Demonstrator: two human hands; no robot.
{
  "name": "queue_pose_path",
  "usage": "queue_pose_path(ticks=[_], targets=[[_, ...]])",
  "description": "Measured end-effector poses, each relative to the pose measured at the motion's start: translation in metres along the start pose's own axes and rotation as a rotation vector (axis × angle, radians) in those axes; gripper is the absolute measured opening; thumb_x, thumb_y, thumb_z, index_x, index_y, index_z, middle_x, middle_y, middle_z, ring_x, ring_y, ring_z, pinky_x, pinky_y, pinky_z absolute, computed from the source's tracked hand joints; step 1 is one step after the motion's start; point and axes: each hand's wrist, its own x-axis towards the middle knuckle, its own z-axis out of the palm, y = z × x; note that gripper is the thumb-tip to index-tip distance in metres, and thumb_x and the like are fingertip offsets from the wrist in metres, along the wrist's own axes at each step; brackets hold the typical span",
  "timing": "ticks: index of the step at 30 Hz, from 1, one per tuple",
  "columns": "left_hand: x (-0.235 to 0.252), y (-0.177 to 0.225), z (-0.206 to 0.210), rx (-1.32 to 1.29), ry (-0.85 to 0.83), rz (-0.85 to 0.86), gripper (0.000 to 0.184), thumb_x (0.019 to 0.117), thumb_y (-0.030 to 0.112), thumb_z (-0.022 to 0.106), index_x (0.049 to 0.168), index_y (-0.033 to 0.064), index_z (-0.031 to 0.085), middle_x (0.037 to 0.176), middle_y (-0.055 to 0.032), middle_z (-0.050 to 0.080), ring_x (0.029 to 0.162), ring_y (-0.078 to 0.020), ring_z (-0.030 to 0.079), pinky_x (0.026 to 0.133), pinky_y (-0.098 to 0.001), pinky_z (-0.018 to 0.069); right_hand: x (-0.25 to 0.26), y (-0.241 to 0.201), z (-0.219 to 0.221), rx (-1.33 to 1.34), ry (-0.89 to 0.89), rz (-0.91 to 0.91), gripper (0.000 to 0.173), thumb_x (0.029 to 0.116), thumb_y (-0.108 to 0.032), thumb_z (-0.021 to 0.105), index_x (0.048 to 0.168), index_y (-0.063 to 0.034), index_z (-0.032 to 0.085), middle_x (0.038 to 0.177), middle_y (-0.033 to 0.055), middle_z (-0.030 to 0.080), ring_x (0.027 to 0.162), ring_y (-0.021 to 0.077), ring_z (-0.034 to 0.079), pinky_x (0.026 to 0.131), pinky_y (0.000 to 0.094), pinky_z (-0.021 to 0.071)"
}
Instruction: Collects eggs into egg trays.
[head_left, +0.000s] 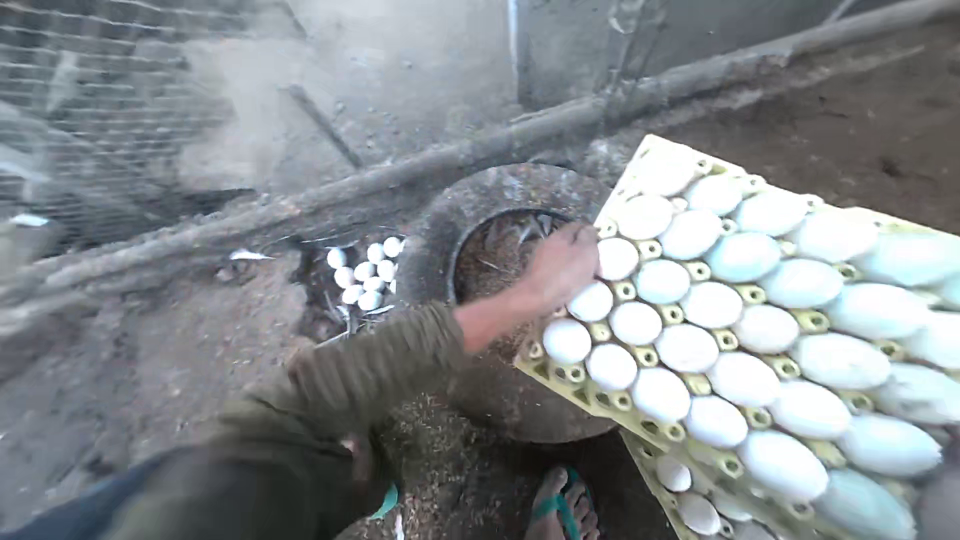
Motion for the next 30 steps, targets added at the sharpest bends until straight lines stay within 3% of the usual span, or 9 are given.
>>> queue_pose_path(ticks=[3, 8, 10, 13, 18, 21, 24, 26, 30], targets=[[-0.020, -0.004, -0.086, 0.270, 0.051, -0.053, 0.046, 0.1135, 0.029, 0.029, 0.134, 0.0009, 0.060, 0.125, -0.0237, 0.064, 0.117, -0.0355, 0.062, 0.100, -0.0571, 0.0471, 0.020, -0.013, 0.073, 0.107, -0.219, 0.079, 0.036, 0.1117, -0.025, 0.029, 0.123, -0.0093, 0.059, 0.101, -0.0085, 0.068, 0.093, -0.0013, 0.066, 0.085, 0.0232, 0.0583], [-0.081, -0.073, -0.181, 0.231, 0.257, -0.285, 0.049, 0.1133, 0.034, 0.028, 0.136, 0.0022, 0.059, 0.130, -0.0241, 0.061, 0.120, -0.0370, 0.060, 0.102, -0.0600, 0.0452, 0.018, -0.036, 0.198, -0.081, -0.573, 0.229, 0.043, 0.1118, -0.033, 0.029, 0.123, -0.0096, 0.062, 0.100, 0.0021, 0.069, 0.089, 0.0111, 0.068, 0.078, 0.0352, 0.0589], [-0.096, -0.120, -0.196, 0.163, 0.351, -0.321, 0.049, 0.1130, 0.034, 0.030, 0.129, 0.0005, 0.062, 0.121, -0.0248, 0.064, 0.112, -0.0375, 0.062, 0.096, -0.0607, 0.0470, 0.015, -0.031, 0.238, -0.201, -0.701, 0.224, 0.047, 0.1120, -0.037, 0.027, 0.128, -0.0100, 0.062, 0.109, 0.0063, 0.069, 0.098, 0.0154, 0.068, 0.083, 0.0394, 0.0580], [-0.111, -0.180, -0.202, 0.047, 0.406, -0.374, 0.048, 0.1132, 0.033, 0.030, 0.124, -0.0010, 0.063, 0.108, -0.0228, 0.065, 0.098, -0.0320, 0.064, 0.088, -0.0540, 0.0507, 0.013, -0.012, 0.284, -0.348, -0.819, 0.201, 0.056, 0.1127, -0.042, 0.021, 0.143, -0.0079, 0.054, 0.138, 0.0140, 0.059, 0.128, 0.0236, 0.057, 0.105, 0.0484, 0.0477], [-0.130, -0.232, -0.186, -0.015, 0.377, -0.450, 0.046, 0.1134, 0.030, 0.029, 0.122, -0.0015, 0.061, 0.101, -0.0209, 0.063, 0.091, -0.0307, 0.062, 0.084, -0.0509, 0.0495, -0.017, 0.016, 0.309, -0.471, -0.759, 0.206, 0.060, 0.1123, -0.044, 0.021, 0.145, -0.0051, 0.052, 0.144, 0.0169, 0.055, 0.133, 0.0248, 0.053, 0.109, 0.0509, 0.0436], [-0.133, -0.236, -0.184, -0.003, 0.385, -0.433, 0.045, 0.1133, 0.030, 0.031, 0.116, -0.0003, 0.064, 0.094, -0.0181, 0.063, 0.087, -0.0281, 0.062, 0.081, -0.0488, 0.0497, -0.021, 0.020, 0.308, -0.421, -0.752, 0.187, 0.059, 0.1123, -0.043, 0.018, 0.146, -0.0068, 0.050, 0.143, 0.0125, 0.056, 0.130, 0.0175, 0.055, 0.108, 0.0425, 0.0458], [-0.132, -0.237, -0.187, -0.015, 0.346, -0.461, 0.048, 0.1131, 0.031, 0.030, 0.123, 0.0006, 0.065, 0.106, -0.0208, 0.066, 0.097, -0.0305, 0.064, 0.089, -0.0519, 0.0497, -0.015, 0.020, 0.304, -0.421, -0.761, 0.184, 0.063, 0.1116, -0.047, 0.017, 0.150, -0.0065, 0.046, 0.150, 0.0135, 0.051, 0.137, 0.0195, 0.050, 0.113, 0.0451, 0.0416], [-0.135, -0.233, -0.187, -0.015, 0.344, -0.485, 0.049, 0.1131, 0.033, 0.029, 0.120, 0.0006, 0.066, 0.108, -0.0205, 0.065, 0.100, -0.0306, 0.064, 0.090, -0.0525, 0.0495, -0.009, 0.021, 0.300, -0.455, -0.771, 0.183, 0.067, 0.1109, -0.049, 0.018, 0.149, -0.0037, 0.048, 0.152, 0.0160, 0.049, 0.140, 0.0232, 0.047, 0.115, 0.0485, 0.0386], [-0.141, -0.214, -0.188, 0.168, 0.304, -0.452, 0.053, 0.1127, 0.032, 0.029, 0.107, -0.0028, 0.067, 0.106, -0.0214, 0.065, 0.101, -0.0336, 0.063, 0.091, -0.0551, 0.0475, -0.010, 0.019, 0.300, -0.479, -0.715, 0.230, 0.066, 0.1110, -0.049, 0.021, 0.133, -0.0031, 0.063, 0.127, 0.0150, 0.066, 0.115, 0.0238, 0.063, 0.096, 0.0480, 0.0499]])
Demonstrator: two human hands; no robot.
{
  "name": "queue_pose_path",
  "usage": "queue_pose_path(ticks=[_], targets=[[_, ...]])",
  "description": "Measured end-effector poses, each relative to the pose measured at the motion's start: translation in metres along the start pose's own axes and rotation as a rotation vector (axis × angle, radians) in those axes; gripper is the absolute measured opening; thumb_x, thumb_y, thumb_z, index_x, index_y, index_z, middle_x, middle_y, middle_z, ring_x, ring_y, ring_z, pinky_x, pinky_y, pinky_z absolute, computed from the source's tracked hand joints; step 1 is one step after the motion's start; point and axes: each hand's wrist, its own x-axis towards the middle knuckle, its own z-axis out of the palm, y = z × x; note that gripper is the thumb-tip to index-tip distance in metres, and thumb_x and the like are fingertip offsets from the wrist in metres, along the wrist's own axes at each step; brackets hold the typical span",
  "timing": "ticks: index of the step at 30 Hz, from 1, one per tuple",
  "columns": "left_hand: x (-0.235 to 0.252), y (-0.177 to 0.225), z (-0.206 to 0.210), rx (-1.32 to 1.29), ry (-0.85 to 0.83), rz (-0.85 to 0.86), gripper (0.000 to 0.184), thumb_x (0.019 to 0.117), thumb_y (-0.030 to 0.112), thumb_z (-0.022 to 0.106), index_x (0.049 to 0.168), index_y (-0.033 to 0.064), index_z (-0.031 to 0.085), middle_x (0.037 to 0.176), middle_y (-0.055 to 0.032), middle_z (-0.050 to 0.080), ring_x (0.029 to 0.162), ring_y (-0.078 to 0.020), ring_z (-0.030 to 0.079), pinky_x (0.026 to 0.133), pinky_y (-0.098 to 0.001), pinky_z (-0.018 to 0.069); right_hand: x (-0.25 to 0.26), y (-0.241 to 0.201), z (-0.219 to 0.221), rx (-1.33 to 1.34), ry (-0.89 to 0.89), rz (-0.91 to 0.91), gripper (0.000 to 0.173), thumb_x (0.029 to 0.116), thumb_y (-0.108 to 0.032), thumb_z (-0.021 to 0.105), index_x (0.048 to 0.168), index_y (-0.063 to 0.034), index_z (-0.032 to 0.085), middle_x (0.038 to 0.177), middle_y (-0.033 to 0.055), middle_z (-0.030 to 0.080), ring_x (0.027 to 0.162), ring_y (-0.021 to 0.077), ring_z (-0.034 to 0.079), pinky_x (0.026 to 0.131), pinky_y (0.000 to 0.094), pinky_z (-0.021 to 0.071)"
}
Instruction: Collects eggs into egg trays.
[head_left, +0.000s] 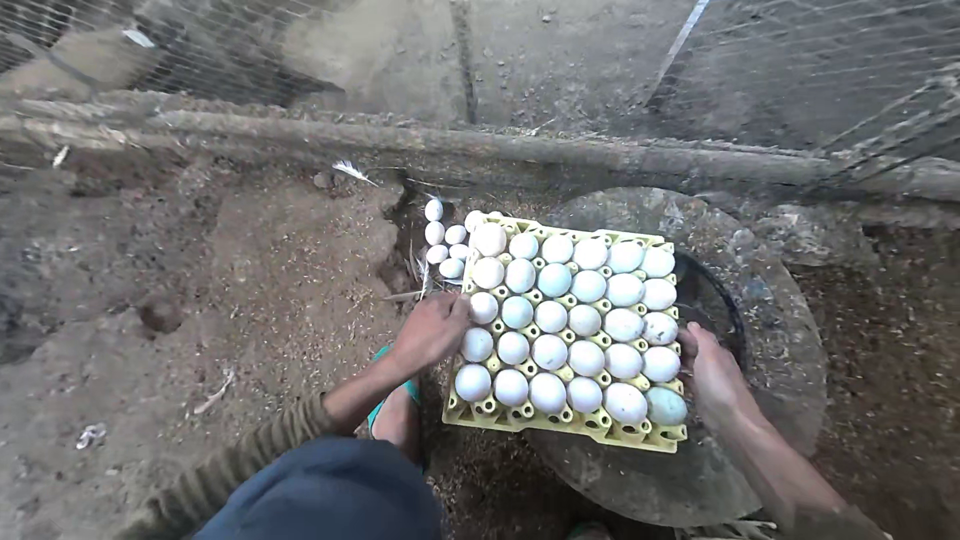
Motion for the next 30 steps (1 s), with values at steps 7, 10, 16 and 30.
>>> queue_pose_path(ticks=[7, 10, 16, 30], targets=[[-0.007, 0.014, -0.006, 0.144, -0.022, 0.003, 0.064, 0.1112, 0.043, 0.025, 0.102, -0.0021, 0.068, 0.101, -0.0238, 0.066, 0.100, -0.0398, 0.064, 0.088, -0.0618, 0.0467, -0.012, -0.019, 0.005, -0.031, 0.078, 0.068, 0.057, 0.1103, -0.044, 0.033, 0.125, -0.0005, 0.067, 0.120, 0.0202, 0.066, 0.111, 0.0318, 0.062, 0.093, 0.0551, 0.0479], [-0.008, 0.015, -0.005, 0.135, 0.004, 0.029, 0.063, 0.1104, 0.044, 0.026, 0.099, -0.0014, 0.068, 0.097, -0.0224, 0.066, 0.097, -0.0386, 0.064, 0.086, -0.0606, 0.0469, -0.014, -0.020, 0.003, -0.062, 0.090, 0.050, 0.052, 0.1096, -0.040, 0.040, 0.122, 0.0010, 0.068, 0.122, 0.0230, 0.065, 0.116, 0.0362, 0.059, 0.096, 0.0600, 0.0451], [-0.007, 0.018, -0.006, 0.096, -0.031, -0.038, 0.065, 0.1100, 0.048, 0.025, 0.112, -0.0013, 0.067, 0.111, -0.0236, 0.066, 0.106, -0.0388, 0.064, 0.094, -0.0601, 0.0469, -0.008, -0.012, -0.003, 0.055, 0.036, 0.095, 0.055, 0.1094, -0.044, 0.035, 0.131, -0.0017, 0.063, 0.130, 0.0188, 0.063, 0.118, 0.0314, 0.057, 0.095, 0.0559, 0.0437], [-0.015, 0.017, 0.017, -0.438, -0.053, -0.290, 0.059, 0.1105, 0.046, 0.019, 0.101, 0.0047, 0.060, 0.079, -0.0016, 0.058, 0.072, -0.0128, 0.059, 0.069, -0.0342, 0.0512, -0.014, -0.025, -0.032, -0.009, -0.095, 0.106, 0.067, 0.1099, -0.054, 0.022, 0.125, -0.0036, 0.064, 0.123, 0.0189, 0.064, 0.115, 0.0296, 0.061, 0.097, 0.0528, 0.0474]])
